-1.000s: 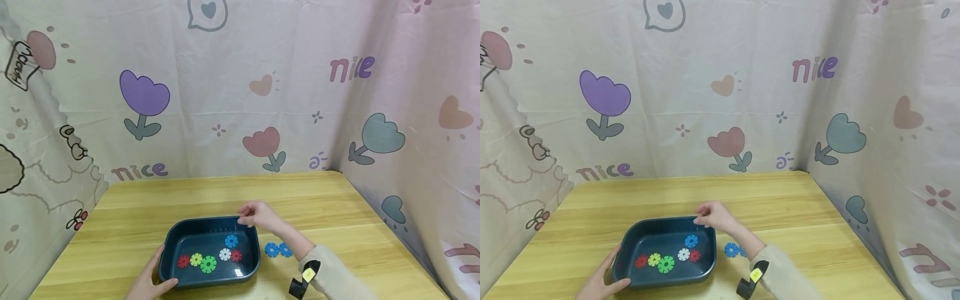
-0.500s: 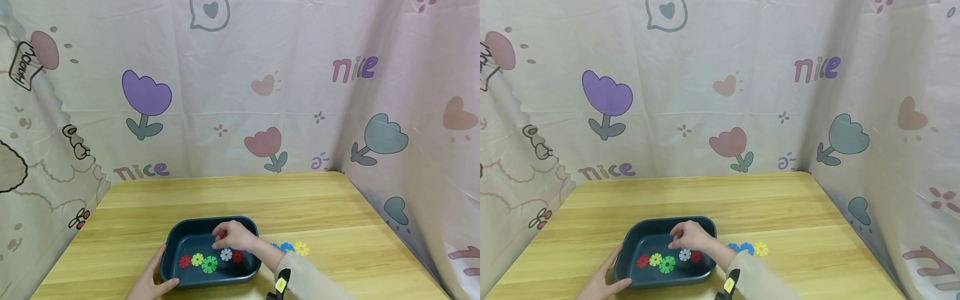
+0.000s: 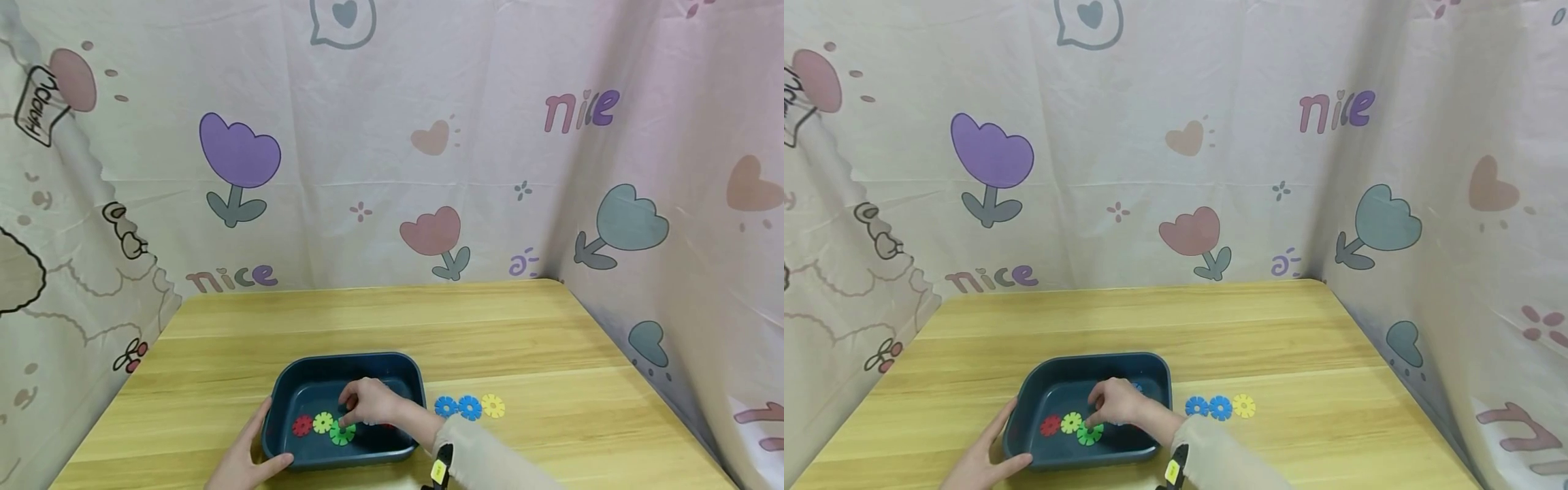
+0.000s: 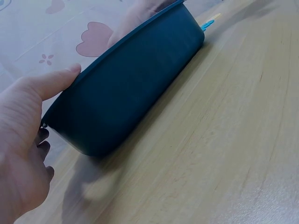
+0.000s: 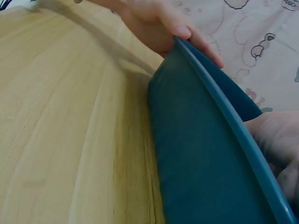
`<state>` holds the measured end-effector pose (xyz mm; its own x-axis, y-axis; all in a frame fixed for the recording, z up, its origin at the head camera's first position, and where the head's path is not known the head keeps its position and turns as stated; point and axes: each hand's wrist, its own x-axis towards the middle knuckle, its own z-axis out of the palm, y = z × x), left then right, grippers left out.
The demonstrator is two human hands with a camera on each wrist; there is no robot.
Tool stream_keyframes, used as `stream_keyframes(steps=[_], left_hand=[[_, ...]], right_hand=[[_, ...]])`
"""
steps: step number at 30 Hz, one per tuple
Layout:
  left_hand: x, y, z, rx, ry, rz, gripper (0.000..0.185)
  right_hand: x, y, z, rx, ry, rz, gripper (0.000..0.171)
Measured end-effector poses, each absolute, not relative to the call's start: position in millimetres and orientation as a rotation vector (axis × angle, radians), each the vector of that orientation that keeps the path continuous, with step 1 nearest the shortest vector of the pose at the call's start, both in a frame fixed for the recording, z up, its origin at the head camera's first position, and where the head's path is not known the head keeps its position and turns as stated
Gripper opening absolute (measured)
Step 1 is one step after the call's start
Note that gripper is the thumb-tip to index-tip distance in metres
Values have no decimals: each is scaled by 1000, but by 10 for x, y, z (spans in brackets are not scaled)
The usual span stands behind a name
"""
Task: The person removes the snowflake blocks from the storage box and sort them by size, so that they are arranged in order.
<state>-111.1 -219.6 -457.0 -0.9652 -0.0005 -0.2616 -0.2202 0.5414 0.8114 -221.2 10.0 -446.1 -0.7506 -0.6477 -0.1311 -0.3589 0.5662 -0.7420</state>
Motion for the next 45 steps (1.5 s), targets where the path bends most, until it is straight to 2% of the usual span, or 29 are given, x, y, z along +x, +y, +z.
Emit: stream_keyframes(steps=[10,17,24,33,45], left_hand=[[-1111,-2193,-4578,-218,2509,1433,98],[-1128,-2195,-4577,-206,2522,1431,97],[-1138,-2200,-4580,-226,2510,1418,98],[-1156,-2192,-4594,-262,2498,1398,100],[-1180,-2204,-4627,-240,2494,1415,99]], right_hand=[[-2189,72,-4521,-969,2488,-732,31],[-2179,67,-4523,-987,2514,-685,27],[-2166,66,-4519,-961,2467,-815,29],[-2196,134,-4497,-939,2343,-1060,15],[-2310,367,-4272,-756,2225,-1398,10]])
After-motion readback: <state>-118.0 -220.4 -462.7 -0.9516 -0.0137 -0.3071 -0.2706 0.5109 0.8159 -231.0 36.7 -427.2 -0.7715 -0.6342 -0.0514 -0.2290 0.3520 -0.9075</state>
